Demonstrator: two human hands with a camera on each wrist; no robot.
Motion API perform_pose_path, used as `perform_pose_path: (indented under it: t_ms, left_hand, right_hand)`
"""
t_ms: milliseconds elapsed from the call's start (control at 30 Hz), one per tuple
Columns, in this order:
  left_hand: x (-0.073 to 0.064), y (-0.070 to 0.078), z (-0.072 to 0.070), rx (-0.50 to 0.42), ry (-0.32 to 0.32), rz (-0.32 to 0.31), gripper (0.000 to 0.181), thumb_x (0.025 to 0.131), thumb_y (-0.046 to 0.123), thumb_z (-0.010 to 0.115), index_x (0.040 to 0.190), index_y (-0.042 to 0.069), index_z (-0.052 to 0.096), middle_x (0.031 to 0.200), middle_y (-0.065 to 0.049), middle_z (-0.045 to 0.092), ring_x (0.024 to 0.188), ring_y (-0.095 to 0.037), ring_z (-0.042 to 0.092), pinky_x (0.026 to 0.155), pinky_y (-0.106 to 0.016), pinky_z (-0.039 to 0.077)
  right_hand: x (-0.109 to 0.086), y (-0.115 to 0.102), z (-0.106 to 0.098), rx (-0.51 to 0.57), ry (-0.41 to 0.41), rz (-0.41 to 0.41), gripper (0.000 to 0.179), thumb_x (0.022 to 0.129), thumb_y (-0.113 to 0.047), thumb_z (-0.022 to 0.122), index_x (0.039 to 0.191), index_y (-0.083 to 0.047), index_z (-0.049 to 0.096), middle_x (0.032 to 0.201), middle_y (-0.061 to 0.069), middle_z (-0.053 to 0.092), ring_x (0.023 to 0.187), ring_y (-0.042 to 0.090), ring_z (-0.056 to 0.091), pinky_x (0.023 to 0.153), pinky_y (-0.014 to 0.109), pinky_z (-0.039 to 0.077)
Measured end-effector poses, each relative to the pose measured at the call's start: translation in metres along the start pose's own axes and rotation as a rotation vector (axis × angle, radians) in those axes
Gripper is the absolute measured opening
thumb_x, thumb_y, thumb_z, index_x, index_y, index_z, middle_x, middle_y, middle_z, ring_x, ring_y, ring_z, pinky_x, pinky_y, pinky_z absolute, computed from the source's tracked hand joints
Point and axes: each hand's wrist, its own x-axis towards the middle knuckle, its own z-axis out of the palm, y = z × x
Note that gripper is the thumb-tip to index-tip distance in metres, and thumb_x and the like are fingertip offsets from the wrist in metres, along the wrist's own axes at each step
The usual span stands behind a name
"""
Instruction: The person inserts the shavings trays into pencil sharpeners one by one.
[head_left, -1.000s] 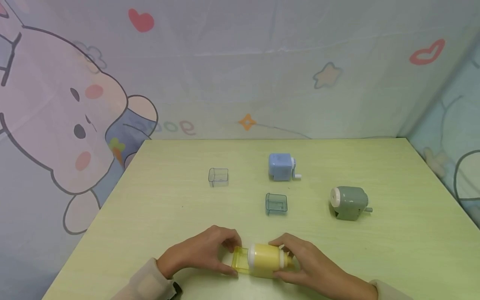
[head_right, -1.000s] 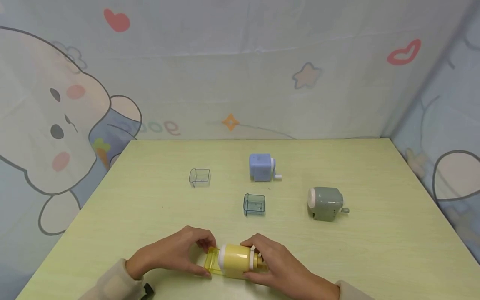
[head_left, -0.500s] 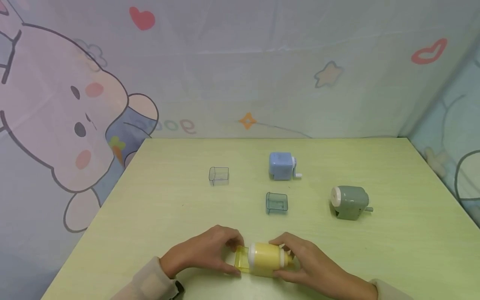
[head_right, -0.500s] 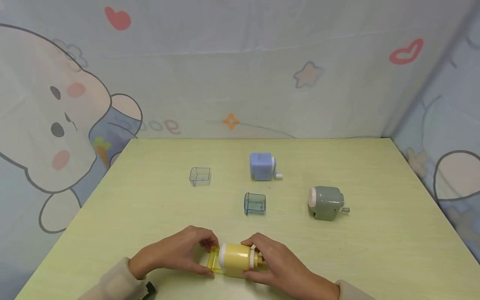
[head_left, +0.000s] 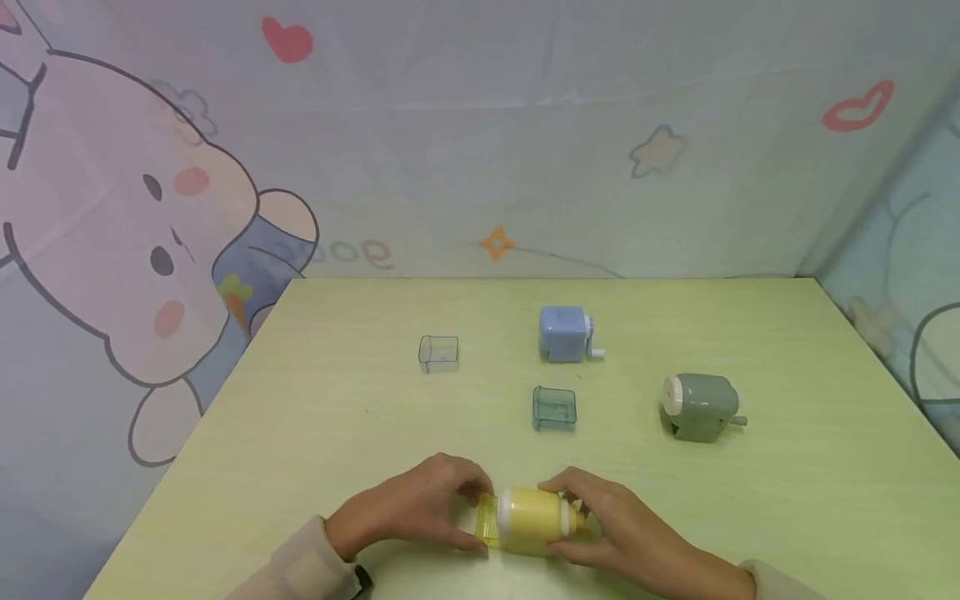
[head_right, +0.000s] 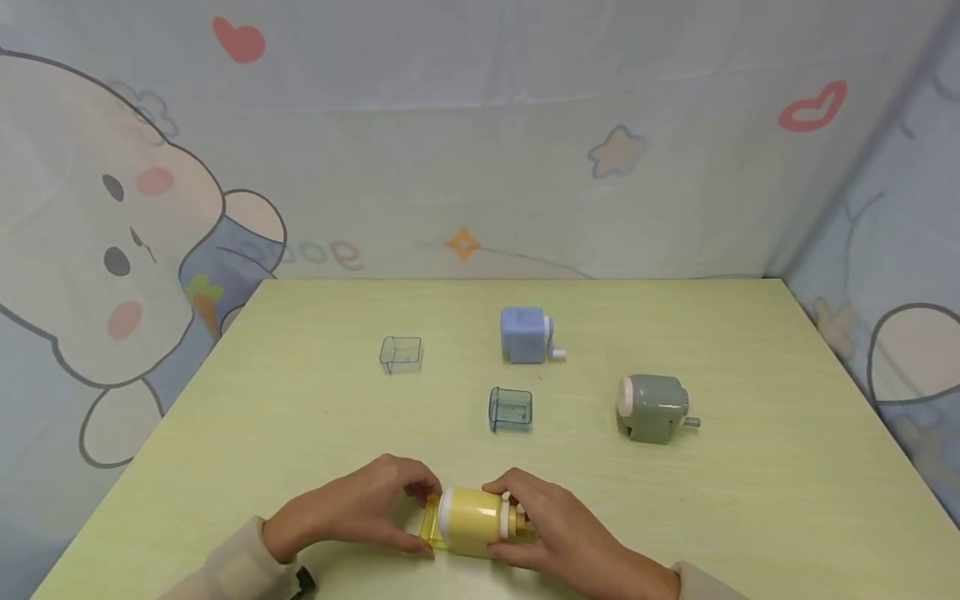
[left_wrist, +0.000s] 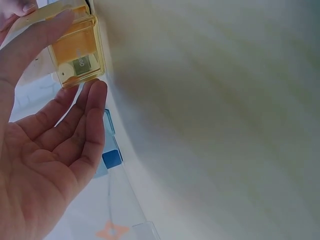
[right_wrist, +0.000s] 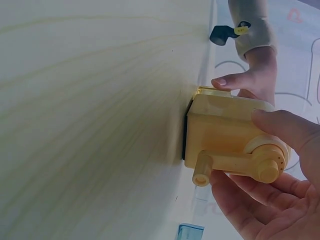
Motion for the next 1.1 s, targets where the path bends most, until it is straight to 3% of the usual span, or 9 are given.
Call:
perform_pose_path:
  t_ms: [667, 1100]
  left_hand:
    - [0.0044, 0.0076, 0.0051, 0.012, 0.042, 0.003, 0.048, 0.072, 0.035, 0.091, 0.107, 0.009, 0.069, 0.098, 0.012, 0.065, 0.088, 0.002, 0.059, 0.080, -0.015, 0.049]
    - [0.0059, 0.0088, 0.0066, 0.004, 0.083, 0.026, 0.047, 0.069, 0.034, 0.093, 0.103, 0.009, 0.072, 0.093, 0.012, 0.065, 0.085, 0.002, 0.060, 0.078, -0.014, 0.049]
  right_hand:
    - [-0.0013, 0.0009, -0.0001, 0.007, 0.019, -0.036, 0.046, 0.085, -0.027, 0.081, 0.122, -0.011, 0.059, 0.115, -0.001, 0.066, 0.094, 0.005, 0.060, 0.077, 0.028, 0.055]
    - [-0.0016, 0.0002, -0.0009, 0.025, 0.013, -0.019, 0.046, 0.085, -0.027, 0.080, 0.122, -0.007, 0.060, 0.115, 0.000, 0.067, 0.093, 0.004, 0.060, 0.076, 0.027, 0.054]
